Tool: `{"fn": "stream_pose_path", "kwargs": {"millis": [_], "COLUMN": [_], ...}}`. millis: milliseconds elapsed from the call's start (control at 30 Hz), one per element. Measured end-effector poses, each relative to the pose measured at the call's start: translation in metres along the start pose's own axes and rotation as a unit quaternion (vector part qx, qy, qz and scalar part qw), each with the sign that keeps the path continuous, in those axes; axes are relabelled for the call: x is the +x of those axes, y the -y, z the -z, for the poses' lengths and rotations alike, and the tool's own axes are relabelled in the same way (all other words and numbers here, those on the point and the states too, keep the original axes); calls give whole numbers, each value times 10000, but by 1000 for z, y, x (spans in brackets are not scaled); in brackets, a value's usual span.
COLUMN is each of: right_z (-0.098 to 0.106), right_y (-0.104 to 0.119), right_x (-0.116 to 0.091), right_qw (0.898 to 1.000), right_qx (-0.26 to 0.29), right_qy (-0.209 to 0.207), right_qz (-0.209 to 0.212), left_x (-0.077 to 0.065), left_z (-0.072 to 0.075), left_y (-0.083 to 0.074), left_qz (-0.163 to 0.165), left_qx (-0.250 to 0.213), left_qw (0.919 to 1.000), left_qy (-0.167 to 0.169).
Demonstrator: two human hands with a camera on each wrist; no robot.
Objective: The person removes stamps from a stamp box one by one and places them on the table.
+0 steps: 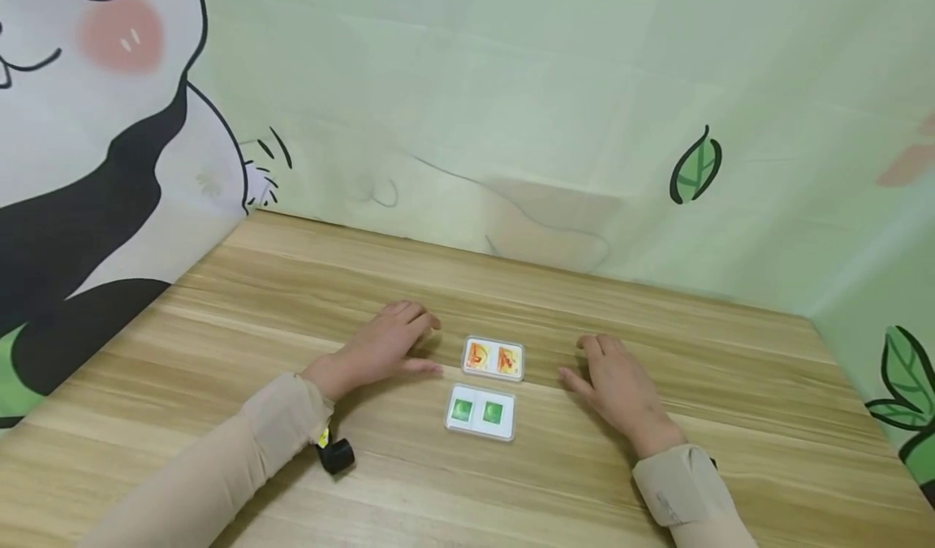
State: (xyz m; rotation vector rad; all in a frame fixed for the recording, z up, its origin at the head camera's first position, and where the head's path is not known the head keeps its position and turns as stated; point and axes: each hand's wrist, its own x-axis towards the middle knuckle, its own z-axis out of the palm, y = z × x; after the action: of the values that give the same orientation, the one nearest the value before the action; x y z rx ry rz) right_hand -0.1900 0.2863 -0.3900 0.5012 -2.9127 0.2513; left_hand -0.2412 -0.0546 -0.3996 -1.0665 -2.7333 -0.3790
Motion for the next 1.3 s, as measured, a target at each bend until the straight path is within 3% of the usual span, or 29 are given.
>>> {"fn": "stream_pose_path", "kwargs": {"millis": [533, 867, 1300], "right_z": [-3, 1, 0], "right_y": [4, 7, 15], "right_x": [0, 1, 6], "right_qw": [9974, 9970, 9974], "right_qx": [-78, -170, 224], "right_qy": [-437, -474, -488], "right_qz": [560, 592, 482], "left_x": [4, 9, 17], "left_z": [-2, 4, 1], "left_y": [-4, -10, -12], "left_qz": [-108, -88, -53], "left_qx": [203, 171, 109], "left_qw": [9996, 9997, 9995], "left_qy": [-150, 143, 291]}}
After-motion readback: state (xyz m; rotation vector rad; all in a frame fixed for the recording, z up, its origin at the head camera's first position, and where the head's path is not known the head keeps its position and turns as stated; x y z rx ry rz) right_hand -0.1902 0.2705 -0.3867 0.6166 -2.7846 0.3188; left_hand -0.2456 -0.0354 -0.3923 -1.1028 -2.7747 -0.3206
